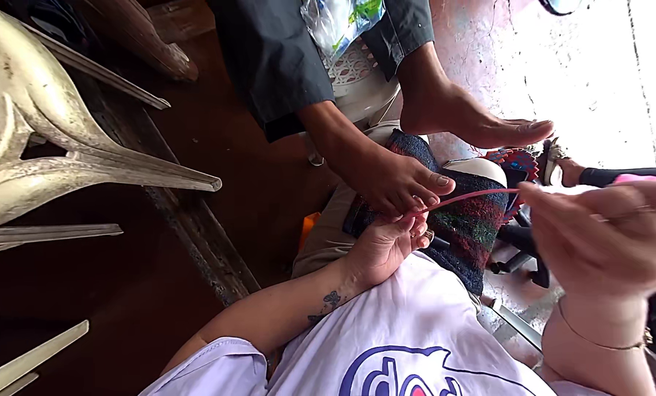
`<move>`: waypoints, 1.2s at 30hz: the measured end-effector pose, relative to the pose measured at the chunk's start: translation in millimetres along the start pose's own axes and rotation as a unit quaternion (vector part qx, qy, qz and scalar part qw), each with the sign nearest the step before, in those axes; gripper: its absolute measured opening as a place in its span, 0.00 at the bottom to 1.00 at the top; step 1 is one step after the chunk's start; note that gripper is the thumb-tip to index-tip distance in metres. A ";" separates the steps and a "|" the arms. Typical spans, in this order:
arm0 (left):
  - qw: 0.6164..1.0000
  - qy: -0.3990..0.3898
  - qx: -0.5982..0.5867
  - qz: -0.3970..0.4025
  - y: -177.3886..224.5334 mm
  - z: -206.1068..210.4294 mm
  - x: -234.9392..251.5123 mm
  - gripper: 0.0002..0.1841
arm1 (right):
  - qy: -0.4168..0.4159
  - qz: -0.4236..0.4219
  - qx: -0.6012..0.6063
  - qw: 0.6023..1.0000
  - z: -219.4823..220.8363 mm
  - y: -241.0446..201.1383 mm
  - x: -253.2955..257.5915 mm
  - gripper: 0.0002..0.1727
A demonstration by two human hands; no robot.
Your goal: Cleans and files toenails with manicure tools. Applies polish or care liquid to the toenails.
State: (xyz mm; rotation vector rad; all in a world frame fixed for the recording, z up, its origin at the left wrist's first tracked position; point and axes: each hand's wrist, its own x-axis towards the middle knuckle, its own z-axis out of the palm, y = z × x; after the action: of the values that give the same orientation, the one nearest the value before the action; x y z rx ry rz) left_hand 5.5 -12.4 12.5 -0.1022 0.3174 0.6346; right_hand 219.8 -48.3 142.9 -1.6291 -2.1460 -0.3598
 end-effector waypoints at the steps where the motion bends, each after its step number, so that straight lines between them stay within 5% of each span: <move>1: 1.000 -0.004 -0.001 0.001 -0.2 -0.3 0.1 0.08 | 0.006 0.014 0.004 1.000 -3.2 -1.5 1.3 0.08; 8: 1.000 0.009 0.019 0.002 0.8 1.9 0.3 0.10 | -0.091 -0.142 0.041 0.985 33.5 -57.2 -35.8 0.06; 22: 1.000 0.006 0.029 0.003 3.4 1.4 -0.6 0.11 | -0.057 -0.097 0.087 0.990 42.4 -49.3 -39.5 0.07; 29: 0.999 0.001 0.041 -0.006 4.2 1.3 0.8 0.09 | 0.045 0.021 0.059 0.997 24.0 -13.9 -23.2 0.08; 33: 0.999 0.010 0.037 -0.004 3.3 0.8 -0.4 0.11 | -0.021 -0.016 0.064 0.998 28.1 -19.4 -26.0 0.09; 36: 1.000 0.010 0.027 -0.010 4.1 1.2 0.1 0.08 | 0.042 0.027 0.033 0.998 24.5 0.2 -15.2 0.08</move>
State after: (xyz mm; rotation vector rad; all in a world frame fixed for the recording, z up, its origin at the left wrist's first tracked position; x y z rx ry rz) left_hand 3.4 -8.8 13.6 -0.0588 0.3520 0.6053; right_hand 219.2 -50.2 114.1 -1.6025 -2.0264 -0.3319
